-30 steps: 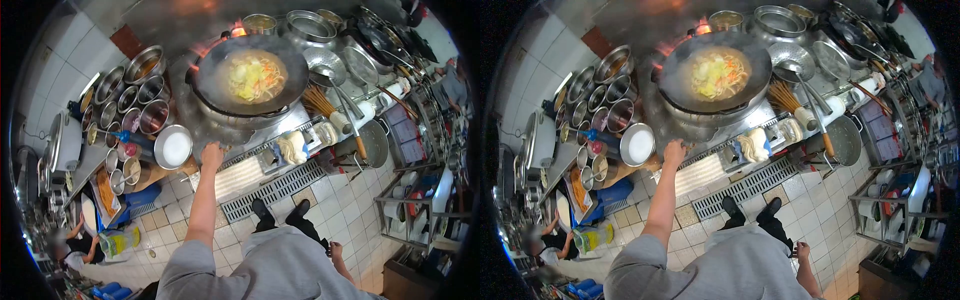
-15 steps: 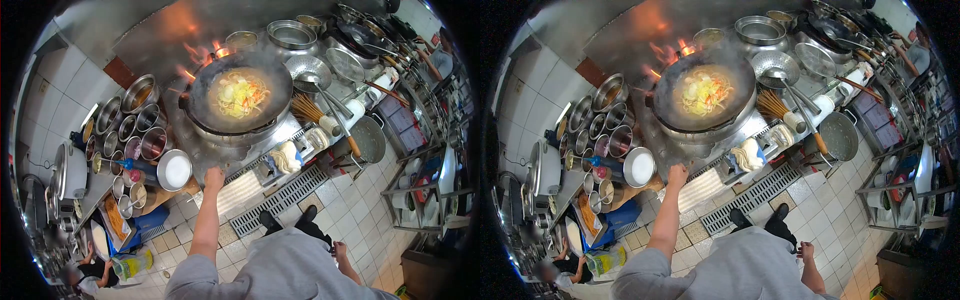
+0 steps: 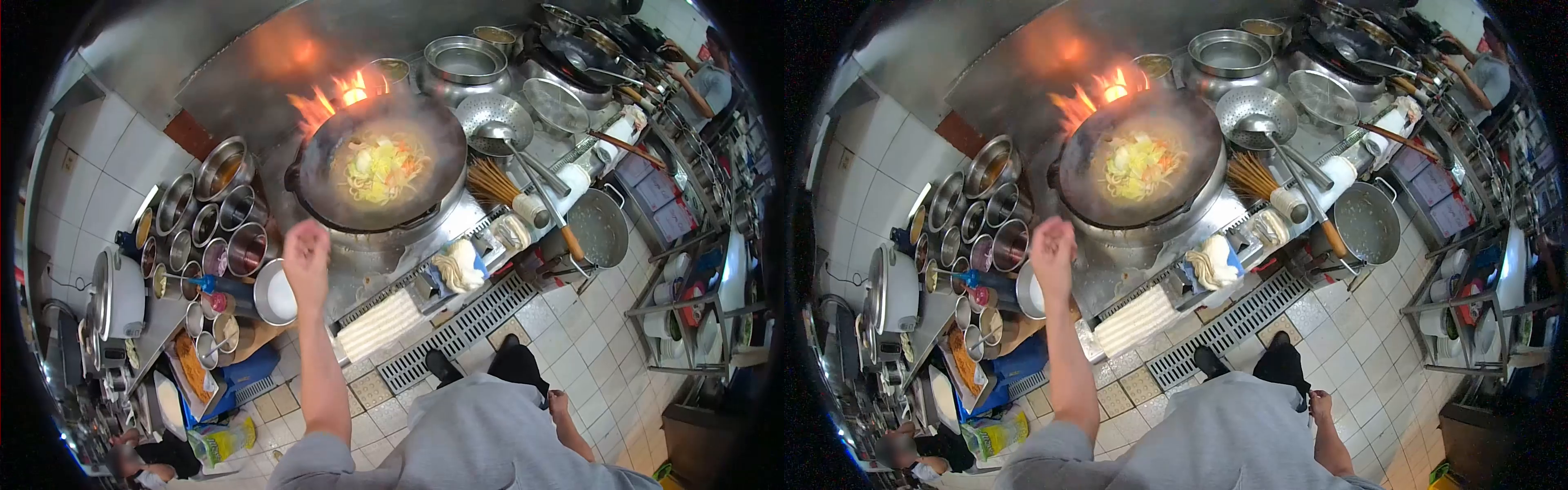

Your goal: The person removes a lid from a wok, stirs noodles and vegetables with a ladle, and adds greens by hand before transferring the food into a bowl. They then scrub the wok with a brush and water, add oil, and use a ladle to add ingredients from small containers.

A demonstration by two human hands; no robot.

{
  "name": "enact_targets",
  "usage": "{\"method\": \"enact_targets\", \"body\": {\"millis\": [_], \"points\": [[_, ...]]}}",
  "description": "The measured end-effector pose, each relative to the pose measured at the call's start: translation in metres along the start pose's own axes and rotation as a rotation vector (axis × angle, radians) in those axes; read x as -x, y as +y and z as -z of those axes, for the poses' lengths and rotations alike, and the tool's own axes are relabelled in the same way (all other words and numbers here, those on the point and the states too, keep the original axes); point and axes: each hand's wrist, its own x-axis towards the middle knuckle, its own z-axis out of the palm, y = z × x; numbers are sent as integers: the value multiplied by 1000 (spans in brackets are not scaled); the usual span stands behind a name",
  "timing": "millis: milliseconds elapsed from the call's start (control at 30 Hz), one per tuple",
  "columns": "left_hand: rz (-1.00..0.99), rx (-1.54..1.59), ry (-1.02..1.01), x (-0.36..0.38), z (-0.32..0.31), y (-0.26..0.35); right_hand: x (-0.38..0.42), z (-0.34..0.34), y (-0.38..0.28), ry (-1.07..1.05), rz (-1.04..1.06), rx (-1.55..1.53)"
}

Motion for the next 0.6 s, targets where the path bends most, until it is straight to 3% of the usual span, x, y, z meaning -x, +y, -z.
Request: {"method": "enact_targets", "body": {"millis": [100, 167, 200, 233, 267, 300, 333, 367, 400, 433, 500, 600], "points": [[114, 52, -243, 68, -17, -26, -8, 1, -11, 14, 147, 90], [445, 9, -441, 131, -41, -59, -15, 7, -28, -1, 104, 121], [491, -44, -665, 157, -53, -68, -21, 12, -39, -5, 110, 127], [773, 36, -825, 173, -69, -66, -28, 17, -51, -35, 32, 77], [925, 48, -872, 194, -86, -92, -37, 21, -61, -68, -47, 29], [1066, 152, -852, 219, -99, -139, -52, 28, -71, -106, -79, 6], [1065, 154, -832, 230, -114, -162, -66, 32, -86, -118, -71, 18], [1141, 138, -667, 237, -130, -177, -80, 38, -106, -136, -77, -46], [1212, 125, -502, 239, -148, -186, -94, 46, -129, -151, -84, -109], [1222, 129, -482, 240, -165, -190, -105, 55, -154, -192, -39, -187], [1240, 229, -175, 228, -194, -200, -120, 60, -225, -310, 63, -341], [1307, 409, 14, 218, -232, -221, -88, 56, -342, -566, 210, -472]]}}
